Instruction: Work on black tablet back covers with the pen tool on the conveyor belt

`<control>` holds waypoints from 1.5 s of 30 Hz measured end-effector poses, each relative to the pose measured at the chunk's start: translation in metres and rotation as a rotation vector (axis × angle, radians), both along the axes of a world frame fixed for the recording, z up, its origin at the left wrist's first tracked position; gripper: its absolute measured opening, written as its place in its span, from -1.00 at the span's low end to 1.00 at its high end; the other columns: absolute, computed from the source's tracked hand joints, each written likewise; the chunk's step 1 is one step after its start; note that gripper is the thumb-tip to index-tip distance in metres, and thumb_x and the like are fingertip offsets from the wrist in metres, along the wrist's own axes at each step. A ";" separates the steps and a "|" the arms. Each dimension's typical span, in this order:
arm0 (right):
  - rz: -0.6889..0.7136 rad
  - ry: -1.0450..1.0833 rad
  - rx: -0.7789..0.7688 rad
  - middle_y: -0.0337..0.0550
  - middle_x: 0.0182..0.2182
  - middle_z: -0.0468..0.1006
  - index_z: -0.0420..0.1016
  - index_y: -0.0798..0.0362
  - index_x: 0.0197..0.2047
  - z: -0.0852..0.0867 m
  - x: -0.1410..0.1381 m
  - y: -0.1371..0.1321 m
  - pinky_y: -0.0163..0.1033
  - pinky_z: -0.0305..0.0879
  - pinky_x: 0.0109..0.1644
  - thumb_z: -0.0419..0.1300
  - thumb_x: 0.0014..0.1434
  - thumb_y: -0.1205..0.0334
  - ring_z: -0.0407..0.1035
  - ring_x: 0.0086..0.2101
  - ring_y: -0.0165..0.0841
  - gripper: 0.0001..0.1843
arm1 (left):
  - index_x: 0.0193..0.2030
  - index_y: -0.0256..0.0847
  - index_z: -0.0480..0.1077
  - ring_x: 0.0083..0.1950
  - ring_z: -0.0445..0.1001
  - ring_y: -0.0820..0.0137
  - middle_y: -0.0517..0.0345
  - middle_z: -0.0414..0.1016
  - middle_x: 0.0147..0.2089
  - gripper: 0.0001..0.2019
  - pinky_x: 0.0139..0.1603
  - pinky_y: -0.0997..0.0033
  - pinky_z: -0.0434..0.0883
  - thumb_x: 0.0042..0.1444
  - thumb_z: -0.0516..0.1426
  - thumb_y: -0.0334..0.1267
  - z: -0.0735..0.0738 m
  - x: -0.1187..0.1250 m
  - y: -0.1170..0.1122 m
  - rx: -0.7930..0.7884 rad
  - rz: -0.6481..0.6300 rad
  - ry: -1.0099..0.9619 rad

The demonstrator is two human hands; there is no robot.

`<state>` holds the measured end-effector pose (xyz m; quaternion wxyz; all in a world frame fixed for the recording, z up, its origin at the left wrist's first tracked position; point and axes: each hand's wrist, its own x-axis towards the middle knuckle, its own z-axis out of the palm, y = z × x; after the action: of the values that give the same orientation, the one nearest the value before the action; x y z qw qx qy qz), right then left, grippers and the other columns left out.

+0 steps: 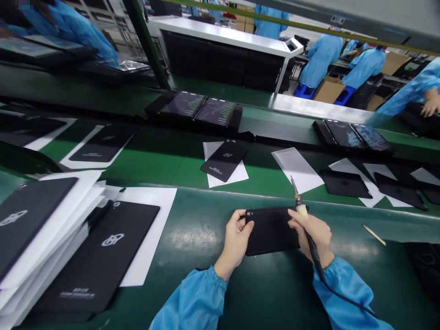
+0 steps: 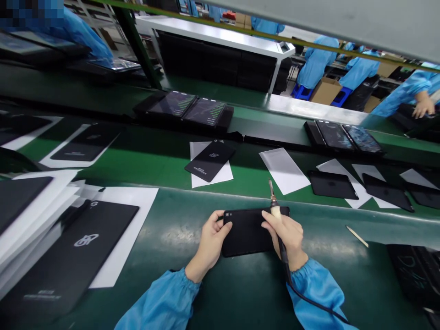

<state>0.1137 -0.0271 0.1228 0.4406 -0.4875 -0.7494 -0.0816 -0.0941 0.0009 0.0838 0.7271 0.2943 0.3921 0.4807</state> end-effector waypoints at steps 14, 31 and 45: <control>-0.011 -0.268 -0.055 -0.11 -0.32 0.56 0.61 0.00 -0.12 -0.001 0.032 0.035 -0.19 0.35 -0.12 0.11 0.33 0.45 0.45 -0.28 -0.31 -0.74 | -0.17 -0.17 0.36 -0.18 0.61 0.37 0.13 0.64 -0.22 -0.71 -0.08 0.41 0.46 0.06 0.35 -0.23 -0.001 0.001 0.000 0.072 -0.079 -0.030; -0.036 -0.101 -0.249 -0.10 -0.19 0.64 0.47 0.03 0.12 -0.040 -0.037 0.167 -0.21 0.45 0.00 -0.03 0.31 0.39 0.55 -0.17 -0.28 -0.60 | -0.14 -0.18 0.33 -0.16 0.63 0.24 -0.06 0.64 -0.12 -0.78 0.00 0.16 0.49 0.15 0.25 -0.19 -0.005 0.003 -0.004 0.211 0.083 0.131; 0.008 -0.473 -0.482 0.21 0.20 0.41 0.34 0.08 0.25 -0.051 -0.100 0.191 0.14 0.24 0.24 0.17 0.36 0.12 0.21 0.27 0.00 -0.55 | -0.17 -0.19 0.34 -0.19 0.63 0.28 -0.04 0.61 -0.13 -0.87 -0.12 0.25 0.51 0.15 0.18 -0.29 -0.004 0.001 -0.004 0.163 0.096 0.109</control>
<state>0.0132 0.1639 0.0714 0.1267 -0.5423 -0.8305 -0.0112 -0.0931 -0.0029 0.0796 0.6544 0.3589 0.4045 0.5285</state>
